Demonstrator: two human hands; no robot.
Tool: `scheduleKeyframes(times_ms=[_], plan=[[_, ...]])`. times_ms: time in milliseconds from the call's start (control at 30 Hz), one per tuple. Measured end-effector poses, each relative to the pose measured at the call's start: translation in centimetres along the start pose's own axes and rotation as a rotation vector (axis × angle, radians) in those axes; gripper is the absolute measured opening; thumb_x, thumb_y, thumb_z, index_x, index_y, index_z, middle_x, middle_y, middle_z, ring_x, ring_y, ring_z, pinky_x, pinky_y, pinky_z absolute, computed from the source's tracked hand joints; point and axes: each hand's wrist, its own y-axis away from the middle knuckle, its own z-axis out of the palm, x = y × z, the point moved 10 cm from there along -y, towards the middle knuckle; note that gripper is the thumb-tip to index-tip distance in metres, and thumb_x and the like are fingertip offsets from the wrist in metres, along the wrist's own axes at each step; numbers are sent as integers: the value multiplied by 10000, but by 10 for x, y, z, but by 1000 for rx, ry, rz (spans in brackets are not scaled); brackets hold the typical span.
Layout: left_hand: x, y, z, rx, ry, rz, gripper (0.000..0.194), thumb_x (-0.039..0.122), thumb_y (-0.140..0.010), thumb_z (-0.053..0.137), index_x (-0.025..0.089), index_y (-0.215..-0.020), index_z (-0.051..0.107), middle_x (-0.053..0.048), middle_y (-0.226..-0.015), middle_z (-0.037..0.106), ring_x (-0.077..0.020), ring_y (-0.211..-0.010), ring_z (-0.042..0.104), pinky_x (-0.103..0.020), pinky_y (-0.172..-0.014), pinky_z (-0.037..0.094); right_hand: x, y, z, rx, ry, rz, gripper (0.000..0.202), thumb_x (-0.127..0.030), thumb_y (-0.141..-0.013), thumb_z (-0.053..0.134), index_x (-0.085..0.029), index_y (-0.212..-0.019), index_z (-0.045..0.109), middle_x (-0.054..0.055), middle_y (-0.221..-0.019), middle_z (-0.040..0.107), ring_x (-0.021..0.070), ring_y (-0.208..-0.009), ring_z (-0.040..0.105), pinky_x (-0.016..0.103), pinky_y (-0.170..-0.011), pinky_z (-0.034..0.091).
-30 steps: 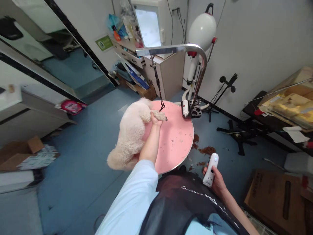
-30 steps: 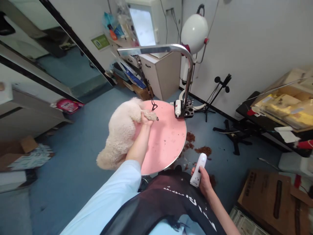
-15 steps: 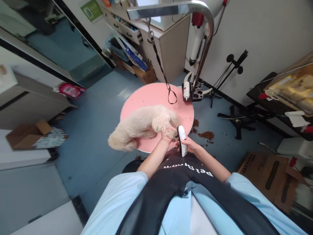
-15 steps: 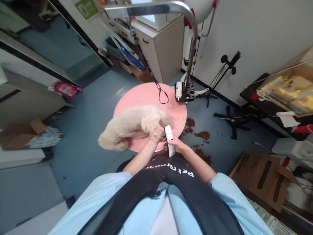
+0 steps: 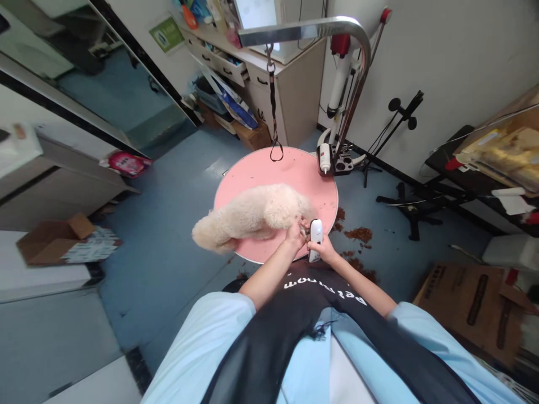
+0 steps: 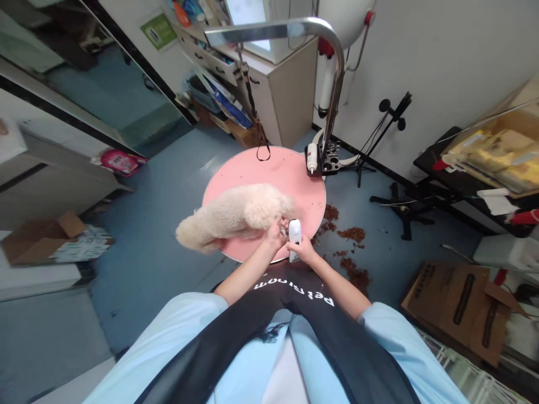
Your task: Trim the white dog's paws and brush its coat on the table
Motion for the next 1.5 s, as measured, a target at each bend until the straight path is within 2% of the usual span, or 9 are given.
scheduleKeyframes(times_ms=[100,233,333,467,600,733,967,1300,1500], plan=[[20,-1,1,33,61,-75,522,587,-950,487,213,-600,383,56,-467,346,-94,-402,371,-233,-469,358,8,4,-4,60,-7,12,285,-403,-543,822,-189,-593,640,-1,-535,617,146,-509,538,275,-514,446],[44,5,-7,64,149,-20,457,394,-1007,358,215,-588,314,71,-445,259,-78,-353,272,-226,-458,329,17,8,-32,245,-67,5,460,-647,-648,740,-209,-651,597,1,-543,579,146,-492,500,279,-466,408],[43,9,-9,5,237,-31,390,273,-998,346,192,-618,382,77,-452,261,-64,-353,248,-201,-461,308,15,11,-52,350,-180,-27,560,-780,-710,620,-229,-801,570,14,-670,641,148,-505,512,272,-439,374],[33,15,-17,-29,329,-47,370,241,-1003,325,176,-661,449,69,-466,280,-61,-373,274,-183,-468,300,-4,14,-45,270,-302,-105,535,-652,-678,760,-250,-972,565,33,-875,714,163,-615,594,292,-539,457],[26,19,-25,-45,326,-72,325,189,-977,348,170,-680,477,61,-475,292,-64,-390,261,-186,-469,300,-34,22,-29,197,-114,-213,470,-529,-667,811,-263,-975,575,16,-924,734,191,-748,639,358,-771,535],[30,21,-30,-77,243,-49,240,120,-909,440,177,-679,482,66,-482,266,-67,-404,203,-190,-460,294,-56,26,-7,22,56,-240,530,-565,-602,857,-262,-915,555,55,-1023,754,264,-1006,678,450,-991,496],[29,18,-38,-65,243,-62,258,145,-917,460,176,-661,483,63,-490,261,-67,-406,215,-198,-457,292,-68,24,14,-214,111,-183,478,-458,-596,883,-247,-877,559,80,-1063,762,260,-1001,706,434,-936,530],[38,23,-21,-79,275,-10,370,270,-990,369,181,-641,450,62,-468,262,-71,-399,215,-187,-433,268,-63,46,-4,169,179,-351,328,-358,-683,768,-268,-896,535,47,-962,745,250,-977,698,452,-961,530],[41,21,-22,-59,260,17,373,290,-990,374,183,-641,444,64,-467,273,-60,-376,239,-180,-431,254,-54,49,-1,173,205,-345,316,-347,-691,740,-266,-909,526,64,-1028,743,259,-1019,696,483,-1030,498]])
